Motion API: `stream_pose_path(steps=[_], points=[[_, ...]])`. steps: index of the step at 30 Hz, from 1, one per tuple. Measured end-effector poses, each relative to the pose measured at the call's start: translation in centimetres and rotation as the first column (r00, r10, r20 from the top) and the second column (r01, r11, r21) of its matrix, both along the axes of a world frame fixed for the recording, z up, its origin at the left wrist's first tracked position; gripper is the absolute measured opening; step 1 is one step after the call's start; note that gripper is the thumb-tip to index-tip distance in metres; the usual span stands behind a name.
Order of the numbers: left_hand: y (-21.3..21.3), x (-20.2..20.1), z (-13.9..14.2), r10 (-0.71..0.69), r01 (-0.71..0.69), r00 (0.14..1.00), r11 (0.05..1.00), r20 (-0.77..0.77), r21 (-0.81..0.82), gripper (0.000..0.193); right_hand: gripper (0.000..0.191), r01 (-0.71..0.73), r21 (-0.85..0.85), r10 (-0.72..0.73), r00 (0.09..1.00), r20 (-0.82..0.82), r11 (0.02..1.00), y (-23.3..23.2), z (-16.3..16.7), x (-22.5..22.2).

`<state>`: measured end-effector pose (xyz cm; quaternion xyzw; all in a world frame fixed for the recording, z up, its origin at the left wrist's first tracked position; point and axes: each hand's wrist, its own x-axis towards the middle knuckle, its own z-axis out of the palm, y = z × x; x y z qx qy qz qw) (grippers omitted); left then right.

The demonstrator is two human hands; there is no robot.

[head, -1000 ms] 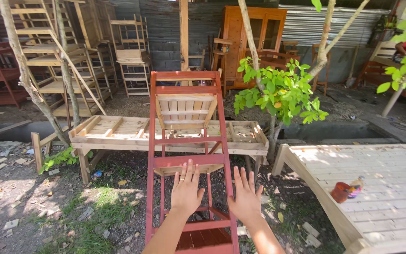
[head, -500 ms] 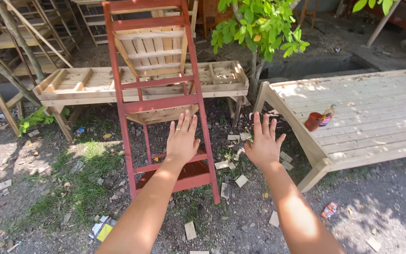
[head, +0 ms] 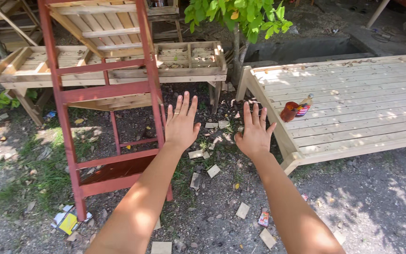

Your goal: The person pours wood stain from a bottle into a container, then uses a brush to apply the stain to a three-tier wooden shelf. The person rotates the shelf to reach different sides and continues brushing the stain onto the frame and shelves.

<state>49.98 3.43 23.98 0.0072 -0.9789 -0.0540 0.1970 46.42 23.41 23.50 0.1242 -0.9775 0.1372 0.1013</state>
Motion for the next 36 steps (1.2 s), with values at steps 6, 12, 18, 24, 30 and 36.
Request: stream_pose_path(steps=[6, 12, 18, 24, 30, 36], points=[[9.9, -6.2, -1.7, -0.074, 0.074, 0.997, 0.997, 0.033, -0.012, 0.079, 0.102, 0.046, -0.012, -0.046, 0.999, 0.009, 0.999, 9.2, -0.7, -5.4], [18.8, -14.3, -2.9, -0.151, 0.152, 0.979, 0.988, 0.138, 0.002, 0.081, 0.097, 0.155, -0.046, -0.154, 0.988, 0.019, 0.987, 18.4, -4.1, -11.1], [28.1, -23.9, -6.2, -0.304, 0.303, 0.943, 0.952, 0.133, 0.029, 0.078, 0.096, 0.259, -0.037, -0.256, 0.965, 0.056, 0.965, 26.8, -8.5, -18.0], [36.6, -32.6, -9.9, -0.396, 0.385, 0.897, 0.918, 0.196, 0.093, 0.088, 0.101, 0.334, -0.024, -0.328, 0.936, 0.129, 0.942, 35.1, -12.7, -25.8], [40.6, -43.2, -15.1, -0.337, 0.294, 0.904, 0.937, 0.262, 0.189, 0.097, 0.079, 0.367, -0.068, -0.351, 0.919, 0.18, 0.928, 41.4, -18.9, -35.8], [43.3, -54.3, -21.9, -0.183, 0.067, 0.909, 0.951, 0.376, 0.301, 0.111, 0.029, 0.495, -0.409, -0.337, 0.853, 0.399, 0.767, 45.3, -26.6, -48.8]])
